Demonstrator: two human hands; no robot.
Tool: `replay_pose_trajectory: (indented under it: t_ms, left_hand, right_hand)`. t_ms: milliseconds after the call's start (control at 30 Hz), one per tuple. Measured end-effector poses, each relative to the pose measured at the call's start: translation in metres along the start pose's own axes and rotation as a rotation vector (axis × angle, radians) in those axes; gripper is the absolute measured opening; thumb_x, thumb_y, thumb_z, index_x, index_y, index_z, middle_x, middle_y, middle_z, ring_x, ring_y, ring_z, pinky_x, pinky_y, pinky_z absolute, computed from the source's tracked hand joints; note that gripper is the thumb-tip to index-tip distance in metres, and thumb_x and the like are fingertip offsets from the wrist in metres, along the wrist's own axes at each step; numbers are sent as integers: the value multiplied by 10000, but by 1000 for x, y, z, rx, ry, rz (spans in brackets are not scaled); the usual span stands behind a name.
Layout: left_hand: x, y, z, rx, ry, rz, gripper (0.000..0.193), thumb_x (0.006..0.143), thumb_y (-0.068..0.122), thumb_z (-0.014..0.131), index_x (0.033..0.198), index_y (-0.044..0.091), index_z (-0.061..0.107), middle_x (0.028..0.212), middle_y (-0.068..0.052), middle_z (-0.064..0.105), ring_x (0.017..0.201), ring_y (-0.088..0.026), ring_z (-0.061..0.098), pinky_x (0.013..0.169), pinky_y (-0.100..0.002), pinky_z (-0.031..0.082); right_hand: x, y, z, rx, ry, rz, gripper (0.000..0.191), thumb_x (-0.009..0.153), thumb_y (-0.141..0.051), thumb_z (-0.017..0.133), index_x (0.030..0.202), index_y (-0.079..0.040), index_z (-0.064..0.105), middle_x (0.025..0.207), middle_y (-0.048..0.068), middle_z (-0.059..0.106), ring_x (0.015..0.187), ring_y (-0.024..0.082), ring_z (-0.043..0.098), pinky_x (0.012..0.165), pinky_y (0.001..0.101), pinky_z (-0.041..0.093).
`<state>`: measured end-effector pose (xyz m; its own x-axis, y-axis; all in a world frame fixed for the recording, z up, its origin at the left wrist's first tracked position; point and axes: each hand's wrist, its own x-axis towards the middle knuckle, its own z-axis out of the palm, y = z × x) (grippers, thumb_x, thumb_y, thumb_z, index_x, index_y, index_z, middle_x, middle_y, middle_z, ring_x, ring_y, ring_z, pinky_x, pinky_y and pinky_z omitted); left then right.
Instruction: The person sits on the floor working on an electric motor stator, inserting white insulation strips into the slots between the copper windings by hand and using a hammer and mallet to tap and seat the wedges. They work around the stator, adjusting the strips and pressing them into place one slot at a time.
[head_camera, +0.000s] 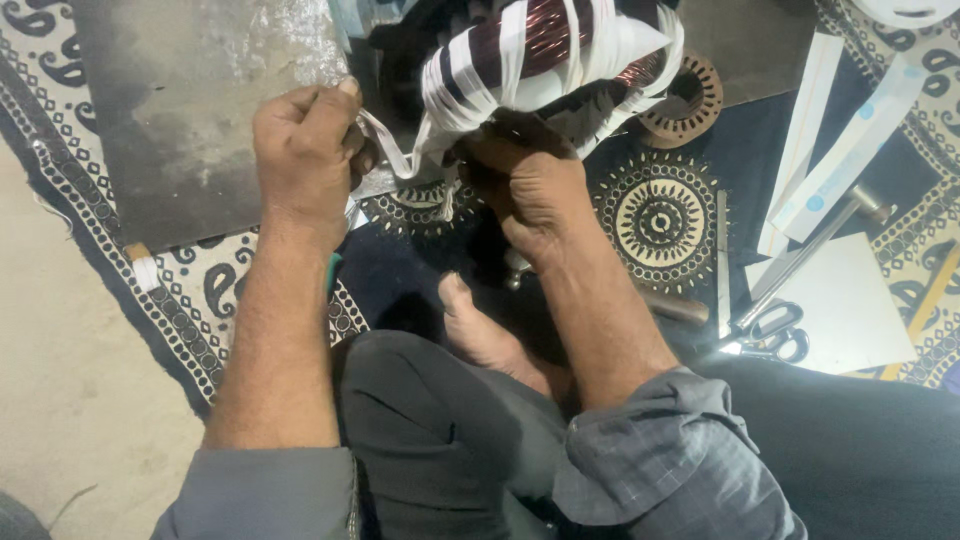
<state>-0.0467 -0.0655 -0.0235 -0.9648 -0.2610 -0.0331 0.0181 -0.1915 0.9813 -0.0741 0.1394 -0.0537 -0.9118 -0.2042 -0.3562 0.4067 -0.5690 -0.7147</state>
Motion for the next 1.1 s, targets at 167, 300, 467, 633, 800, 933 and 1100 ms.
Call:
replay_pose_trajectory:
  t_ms: [167,300,467,633,800,933,1100]
  left_hand:
    - [2,-2,1,-13,2,16,326,982,176,630,679,128,518,606,30,473,512,-88,430,502,-289,419]
    - [1,0,2,-48,-14,8,283,984,179,623,712,116,577,641,27,521,539,-85,475,525,-283,446]
    - [-1,4,3,81,13,5,326,994,215,613,687,134,538,608,37,486,506,-77,441,487,-266,394]
    - [2,4,4,80,15,-13,340,1011,214,612,689,144,527,609,50,467,507,-72,415,485,-268,366]
    - [-1,3,5,128,16,-2,332,1010,214,617,699,146,524,613,58,448,519,-74,393,491,-266,339]
    - [-4,5,5,195,44,-24,317,982,232,614,687,151,529,592,59,460,508,-78,425,477,-263,348]
    - [0,2,6,92,1,38,284,997,200,631,732,123,566,635,46,472,549,-83,430,538,-268,399]
  right_hand:
    - [9,-14,-2,-88,-38,52,197,854,52,738,1040,-9,717,973,119,744,879,240,741,765,383,649]
    - [10,-22,5,-135,-160,-27,220,852,66,746,1063,10,719,996,154,750,906,288,749,781,430,647]
    - [7,-27,13,-230,-173,-55,250,860,30,767,1102,4,706,1050,160,745,975,289,752,841,451,675]
    - [10,-26,15,-346,-145,-67,293,831,8,739,1121,-29,710,1080,138,754,999,264,754,851,429,663]
    - [12,-22,12,-370,-138,-49,288,830,23,738,1113,-26,706,1041,120,752,967,237,738,841,408,669]
    - [15,-20,12,-357,-113,-43,279,854,28,730,1127,-27,705,1012,111,733,885,209,689,736,368,601]
    - [13,-10,5,-406,-23,-6,329,854,29,685,1175,-39,677,988,101,724,818,188,663,664,334,549]
